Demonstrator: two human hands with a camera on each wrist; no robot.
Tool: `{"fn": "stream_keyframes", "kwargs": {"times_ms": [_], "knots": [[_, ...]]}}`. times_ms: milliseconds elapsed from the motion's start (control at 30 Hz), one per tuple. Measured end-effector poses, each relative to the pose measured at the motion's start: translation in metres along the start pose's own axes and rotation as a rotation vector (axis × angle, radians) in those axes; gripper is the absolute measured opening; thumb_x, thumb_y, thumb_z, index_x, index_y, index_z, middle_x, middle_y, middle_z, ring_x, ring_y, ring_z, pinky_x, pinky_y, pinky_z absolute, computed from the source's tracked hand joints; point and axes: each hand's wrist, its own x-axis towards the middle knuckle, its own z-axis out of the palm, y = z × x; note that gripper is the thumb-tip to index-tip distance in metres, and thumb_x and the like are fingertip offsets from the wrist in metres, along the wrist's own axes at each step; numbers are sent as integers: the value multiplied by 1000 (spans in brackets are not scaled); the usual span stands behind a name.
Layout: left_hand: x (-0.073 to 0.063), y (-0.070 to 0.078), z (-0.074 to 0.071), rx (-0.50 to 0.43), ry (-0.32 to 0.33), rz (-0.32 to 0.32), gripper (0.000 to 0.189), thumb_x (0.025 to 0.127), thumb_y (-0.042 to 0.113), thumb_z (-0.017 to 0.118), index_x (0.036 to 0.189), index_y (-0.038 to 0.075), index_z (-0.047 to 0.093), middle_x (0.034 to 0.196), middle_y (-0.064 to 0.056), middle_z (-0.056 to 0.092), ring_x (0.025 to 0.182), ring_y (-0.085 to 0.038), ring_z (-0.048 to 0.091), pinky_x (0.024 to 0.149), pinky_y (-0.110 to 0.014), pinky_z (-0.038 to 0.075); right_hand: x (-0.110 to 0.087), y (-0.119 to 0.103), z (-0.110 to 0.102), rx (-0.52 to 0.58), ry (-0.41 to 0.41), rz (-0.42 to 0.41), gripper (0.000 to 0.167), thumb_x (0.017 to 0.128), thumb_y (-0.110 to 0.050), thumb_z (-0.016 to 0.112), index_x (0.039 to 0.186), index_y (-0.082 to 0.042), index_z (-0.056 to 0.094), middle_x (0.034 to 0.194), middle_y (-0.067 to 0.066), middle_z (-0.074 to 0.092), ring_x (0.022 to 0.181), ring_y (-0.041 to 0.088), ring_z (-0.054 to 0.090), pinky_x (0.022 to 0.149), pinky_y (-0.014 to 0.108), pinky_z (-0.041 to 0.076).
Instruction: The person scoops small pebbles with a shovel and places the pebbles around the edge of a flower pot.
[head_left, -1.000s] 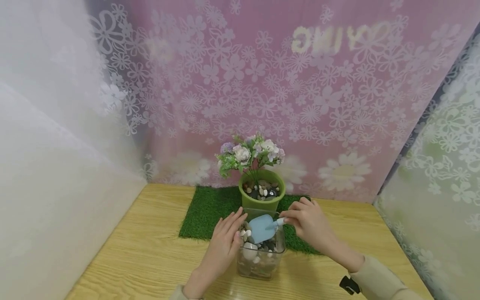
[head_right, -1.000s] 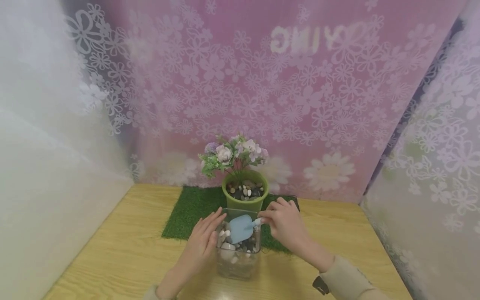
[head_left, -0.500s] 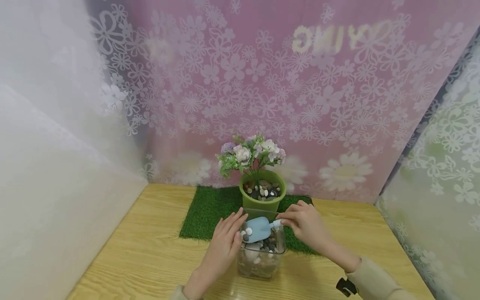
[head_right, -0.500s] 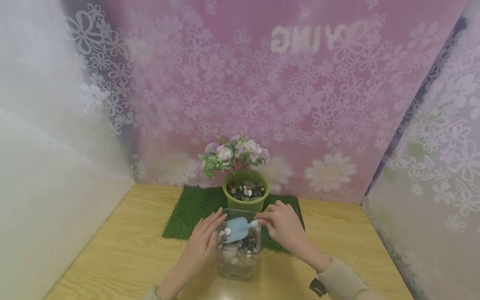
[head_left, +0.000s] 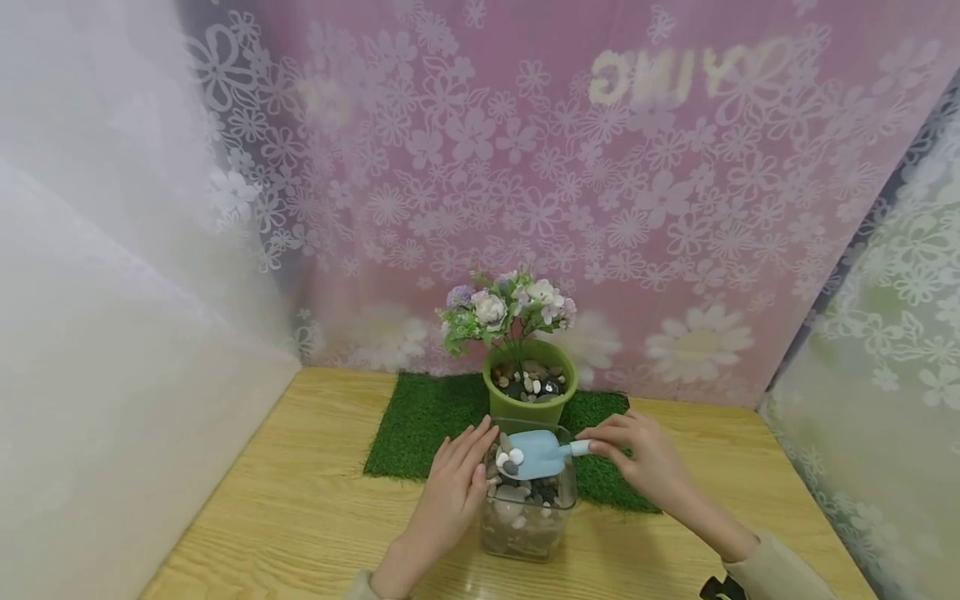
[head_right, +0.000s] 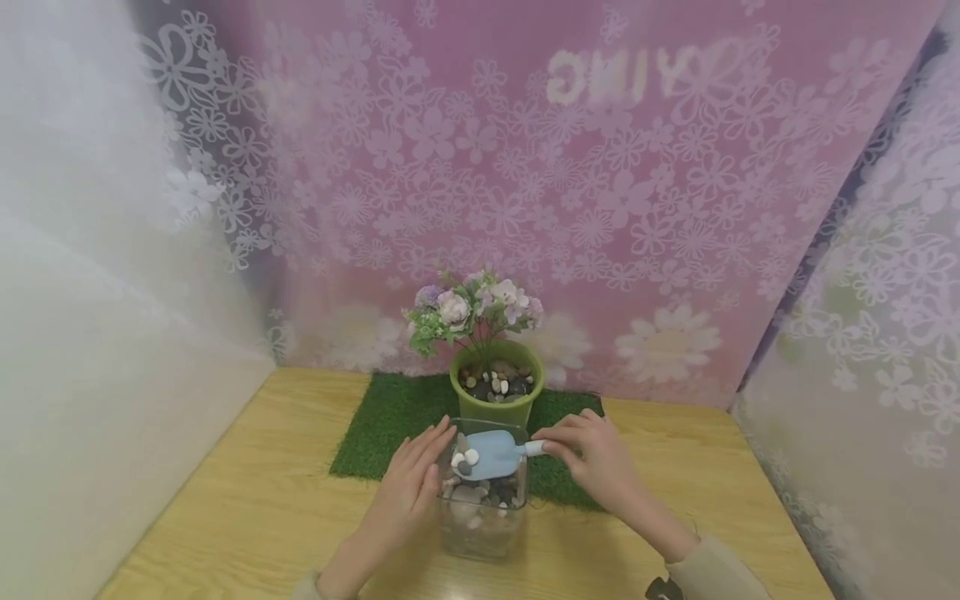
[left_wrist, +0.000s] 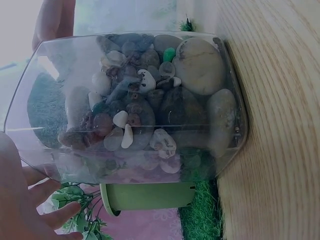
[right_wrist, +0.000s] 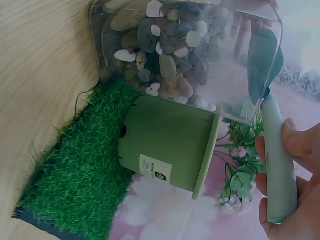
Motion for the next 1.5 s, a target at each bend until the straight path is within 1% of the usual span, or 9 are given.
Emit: {"fn": "stream_keyframes", "kwargs": {"times_ms": [133, 267, 367, 633, 833, 900, 1133, 1300, 1500], "knots": [[-1, -1, 1, 17, 17, 6, 52, 104, 9, 50, 155, 13, 44, 160, -6, 42, 143, -33, 42, 111, -68, 31, -7, 1, -6, 33, 24, 44, 24, 82, -8, 80, 102, -21, 82, 88, -16, 69, 80, 4, 56, 71, 35, 49], [-2, -2, 1, 20, 23, 5, 52, 104, 9, 50, 155, 14, 43, 160, -6, 42, 144, -32, 42, 112, -67, 31, -10, 1, -11, 46, 40, 72, 25, 83, -6, 79, 103, -20, 81, 90, -15, 70, 83, 5, 54, 65, 28, 43], [-2, -2, 1, 16, 24, 4, 52, 104, 9, 50, 155, 14, 43, 160, -5, 41, 144, -31, 41, 113, -67, 30, -10, 1, -15, 42, 58, 78, 25, 82, -5, 80, 103, -20, 81, 90, -13, 70, 83, 5, 54, 66, 28, 45], [-1, -3, 2, 24, 41, 8, 53, 102, 8, 51, 154, 13, 45, 161, 1, 38, 144, -32, 42, 111, -68, 32, 4, 10, -28, -15, 120, 97, 25, 81, -2, 80, 103, -16, 82, 91, -3, 75, 81, 15, 60, 74, 39, 49], [-1, -2, 2, 24, 33, 6, 52, 103, 9, 50, 155, 15, 44, 160, -4, 42, 143, -31, 42, 111, -68, 32, 22, 31, -37, -140, 185, 103, 21, 81, -5, 82, 101, -8, 82, 91, 11, 76, 76, 29, 64, 66, 47, 49], [-1, -2, 2, 29, 34, 10, 52, 104, 9, 50, 155, 15, 44, 159, -6, 43, 143, -32, 43, 111, -68, 32, 27, 40, -39, -181, 179, 109, 20, 82, -6, 82, 101, -5, 81, 92, 14, 76, 75, 32, 64, 60, 45, 48], [-1, -1, 3, 19, 18, -1, 52, 104, 9, 50, 155, 15, 45, 159, -5, 42, 144, -31, 42, 112, -68, 31, 42, 63, -42, -274, 93, 140, 16, 89, -13, 77, 103, -6, 81, 87, 14, 74, 59, 20, 48, 52, 31, 31], [-1, -1, 4, 22, 26, 8, 52, 103, 8, 51, 154, 14, 45, 159, -6, 43, 143, -32, 43, 111, -68, 32, 49, 69, -40, -386, 78, 119, 13, 89, -17, 77, 99, -11, 82, 83, 10, 73, 68, 25, 55, 59, 37, 35], [-2, -2, 4, 23, 22, -5, 51, 104, 9, 50, 154, 15, 45, 160, -5, 42, 145, -31, 41, 112, -67, 31, 63, 67, -37, -513, 73, 27, 9, 88, -17, 77, 94, -16, 83, 83, 7, 72, 78, 30, 58, 66, 43, 39]]}}
